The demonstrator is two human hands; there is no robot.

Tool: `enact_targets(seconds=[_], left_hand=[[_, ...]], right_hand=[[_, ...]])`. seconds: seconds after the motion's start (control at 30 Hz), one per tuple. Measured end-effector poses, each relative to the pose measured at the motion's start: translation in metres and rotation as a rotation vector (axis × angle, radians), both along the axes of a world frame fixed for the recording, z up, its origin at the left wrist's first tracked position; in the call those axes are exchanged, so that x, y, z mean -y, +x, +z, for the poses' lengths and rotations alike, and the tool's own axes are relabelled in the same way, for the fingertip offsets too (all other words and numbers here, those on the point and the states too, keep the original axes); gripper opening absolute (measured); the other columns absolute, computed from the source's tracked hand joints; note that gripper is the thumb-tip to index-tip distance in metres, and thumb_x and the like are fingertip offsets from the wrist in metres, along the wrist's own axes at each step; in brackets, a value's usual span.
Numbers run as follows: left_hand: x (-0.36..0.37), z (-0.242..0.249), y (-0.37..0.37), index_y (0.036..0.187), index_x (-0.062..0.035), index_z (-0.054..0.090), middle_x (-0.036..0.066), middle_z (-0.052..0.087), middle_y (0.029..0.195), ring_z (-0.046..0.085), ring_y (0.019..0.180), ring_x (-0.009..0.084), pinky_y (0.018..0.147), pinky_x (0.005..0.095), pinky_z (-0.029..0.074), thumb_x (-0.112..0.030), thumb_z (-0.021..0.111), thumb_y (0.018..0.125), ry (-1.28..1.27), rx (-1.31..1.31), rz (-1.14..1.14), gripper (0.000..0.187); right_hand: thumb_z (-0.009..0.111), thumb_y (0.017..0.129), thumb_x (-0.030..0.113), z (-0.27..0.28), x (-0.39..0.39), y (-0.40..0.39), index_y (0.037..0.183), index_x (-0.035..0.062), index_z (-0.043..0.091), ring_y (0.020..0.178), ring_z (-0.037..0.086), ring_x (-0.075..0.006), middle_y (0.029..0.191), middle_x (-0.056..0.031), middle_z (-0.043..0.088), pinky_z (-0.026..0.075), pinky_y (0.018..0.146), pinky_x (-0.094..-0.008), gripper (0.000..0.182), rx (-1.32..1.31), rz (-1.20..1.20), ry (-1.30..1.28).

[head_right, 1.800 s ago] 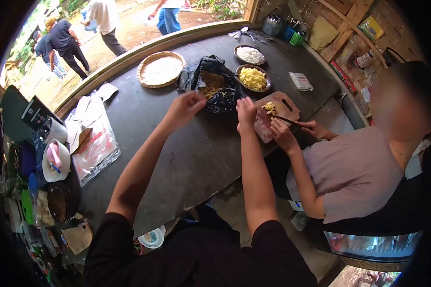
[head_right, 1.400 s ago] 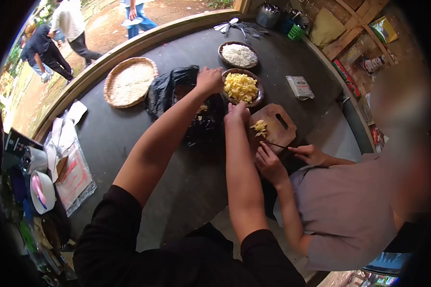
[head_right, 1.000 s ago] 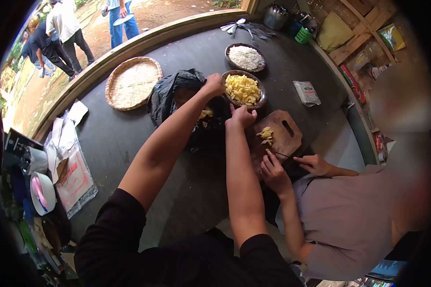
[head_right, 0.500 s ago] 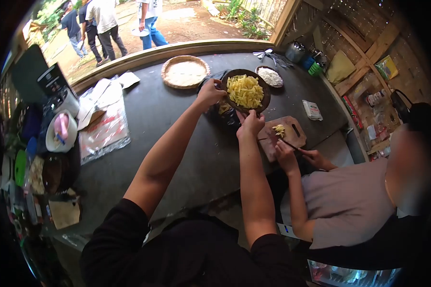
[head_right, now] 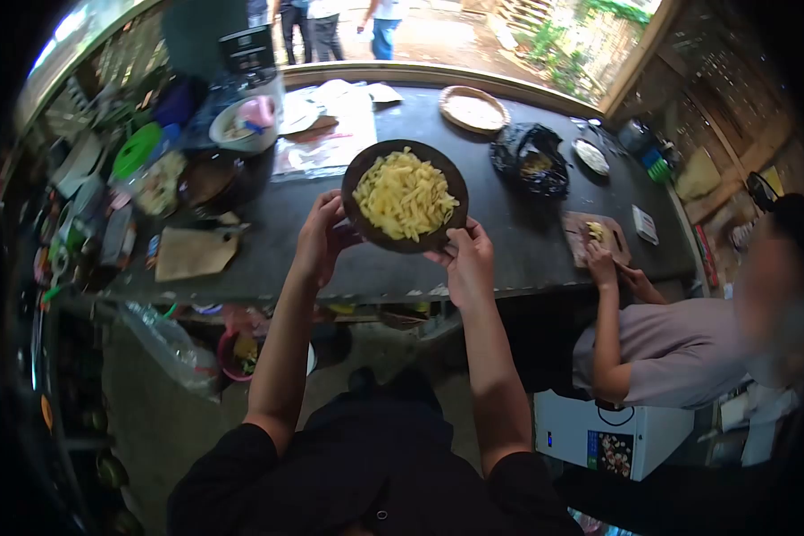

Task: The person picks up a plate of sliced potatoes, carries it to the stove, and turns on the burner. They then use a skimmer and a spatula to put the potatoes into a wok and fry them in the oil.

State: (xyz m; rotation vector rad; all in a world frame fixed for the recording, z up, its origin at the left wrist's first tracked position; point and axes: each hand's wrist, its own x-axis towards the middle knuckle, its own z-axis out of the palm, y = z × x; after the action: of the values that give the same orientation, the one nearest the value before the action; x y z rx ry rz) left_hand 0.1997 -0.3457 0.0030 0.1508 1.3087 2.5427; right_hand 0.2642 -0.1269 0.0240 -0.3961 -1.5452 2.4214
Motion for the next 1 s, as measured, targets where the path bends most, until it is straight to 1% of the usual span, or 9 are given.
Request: enact_targets(seconds=[0.2, 0.3, 0.43, 0.47, 0.57, 0.77, 0.83, 0.87, 1.0], left_hand=[[0.117, 0.005, 0.154, 0.145, -0.0069, 0.034, 0.007, 0.055, 0.131, 0.064, 0.102, 0.0206, 0.084, 0.0368, 0.054, -0.019, 0.049, 0.098, 0.03, -0.023, 0.212, 0.05], [0.155, -0.006, 0.227, 0.146, -0.0088, 0.036, 0.003, 0.059, 0.123, 0.063, 0.088, 0.0106, 0.075, 0.0263, 0.053, -0.02, 0.052, 0.099, -0.003, -0.029, 0.398, 0.051], [0.181, -0.006, 0.327, 0.149, -0.0074, 0.027, 0.006, 0.053, 0.134, 0.06, 0.111, 0.016, 0.085, 0.0336, 0.055, -0.022, 0.051, 0.098, -0.084, 0.014, 0.535, 0.058], [0.19, -0.003, 0.348, 0.15, -0.0079, 0.028, 0.006, 0.053, 0.135, 0.06, 0.108, 0.0146, 0.085, 0.0316, 0.053, -0.023, 0.053, 0.097, -0.122, 0.046, 0.567, 0.06], [0.215, 0.001, 0.404, 0.149, -0.008, 0.03, 0.005, 0.053, 0.135, 0.061, 0.105, 0.0132, 0.083, 0.0288, 0.053, -0.024, 0.054, 0.097, -0.249, 0.048, 0.594, 0.06], [0.258, -0.006, 0.499, 0.145, -0.0089, 0.039, 0.004, 0.063, 0.11, 0.058, 0.093, 0.0098, 0.077, 0.0281, 0.052, -0.017, 0.058, 0.096, -0.281, 0.069, 0.731, 0.054], [0.282, -0.011, 0.533, 0.144, -0.0074, 0.042, 0.004, 0.064, 0.107, 0.058, 0.09, 0.0098, 0.076, 0.0265, 0.051, -0.015, 0.058, 0.096, -0.292, 0.082, 0.797, 0.051], [0.295, -0.015, 0.548, 0.144, -0.0074, 0.042, 0.004, 0.064, 0.107, 0.058, 0.09, 0.0098, 0.076, 0.0265, 0.051, -0.015, 0.058, 0.096, -0.292, 0.076, 0.831, 0.051], [0.351, -0.032, 0.609, 0.14, -0.003, 0.046, 0.003, 0.064, 0.105, 0.057, 0.086, 0.0082, 0.075, 0.0256, 0.05, -0.012, 0.06, 0.094, -0.31, 0.115, 1.021, 0.049]], right_hand=[[0.049, 0.089, 0.003, -0.003, 0.093, 0.075, 0.126, -0.0017, 0.045, 0.086, 0.067, -0.0206, 0.106, -0.0109, 0.062, 0.06, 0.063, -0.0376, 0.037, 0.006, 0.386, 0.003], [0.048, 0.09, -0.001, -0.001, 0.135, 0.12, 0.134, -0.0037, 0.042, 0.093, 0.065, -0.0193, 0.111, -0.0103, 0.061, 0.06, 0.071, -0.0364, 0.045, -0.017, 0.527, -0.051], [0.046, 0.09, -0.005, -0.007, 0.174, 0.175, 0.138, -0.0036, 0.04, 0.104, 0.061, -0.0173, 0.117, -0.0108, 0.06, 0.056, 0.085, -0.0325, 0.049, -0.059, 0.666, -0.021], [0.046, 0.089, -0.005, -0.007, 0.186, 0.186, 0.137, -0.0036, 0.041, 0.107, 0.06, -0.017, 0.119, -0.0114, 0.059, 0.055, 0.089, -0.0316, 0.048, -0.081, 0.706, -0.017], [0.046, 0.089, -0.006, -0.005, 0.209, 0.224, 0.138, -0.0044, 0.039, 0.107, 0.06, -0.0179, 0.122, -0.0128, 0.058, 0.055, 0.088, -0.0319, 0.05, -0.069, 0.786, 0.002], [0.046, 0.087, -0.007, -0.009, 0.264, 0.283, 0.138, -0.0066, 0.036, 0.107, 0.06, -0.0195, 0.122, -0.0144, 0.057, 0.054, 0.088, -0.0314, 0.052, -0.065, 0.955, 0.041], [0.048, 0.087, 0.0, -0.018, 0.299, 0.304, 0.138, -0.0053, 0.034, 0.1, 0.065, -0.0199, 0.123, -0.0157, 0.055, 0.062, 0.065, -0.0302, 0.052, -0.09, 0.964, 0.049], [0.049, 0.087, 0.002, -0.011, 0.313, 0.312, 0.138, -0.0049, 0.033, 0.1, 0.064, -0.0196, 0.125, -0.0153, 0.054, 0.062, 0.059, -0.0298, 0.054, -0.039, 1.114, 0.077], [0.048, 0.089, 0.002, -0.032, 0.401, 0.338, 0.139, -0.0012, 0.035, 0.094, 0.066, -0.0184, 0.122, -0.0126, 0.057, 0.061, 0.056, -0.0287, 0.051, 0.026, 1.287, 0.046]])
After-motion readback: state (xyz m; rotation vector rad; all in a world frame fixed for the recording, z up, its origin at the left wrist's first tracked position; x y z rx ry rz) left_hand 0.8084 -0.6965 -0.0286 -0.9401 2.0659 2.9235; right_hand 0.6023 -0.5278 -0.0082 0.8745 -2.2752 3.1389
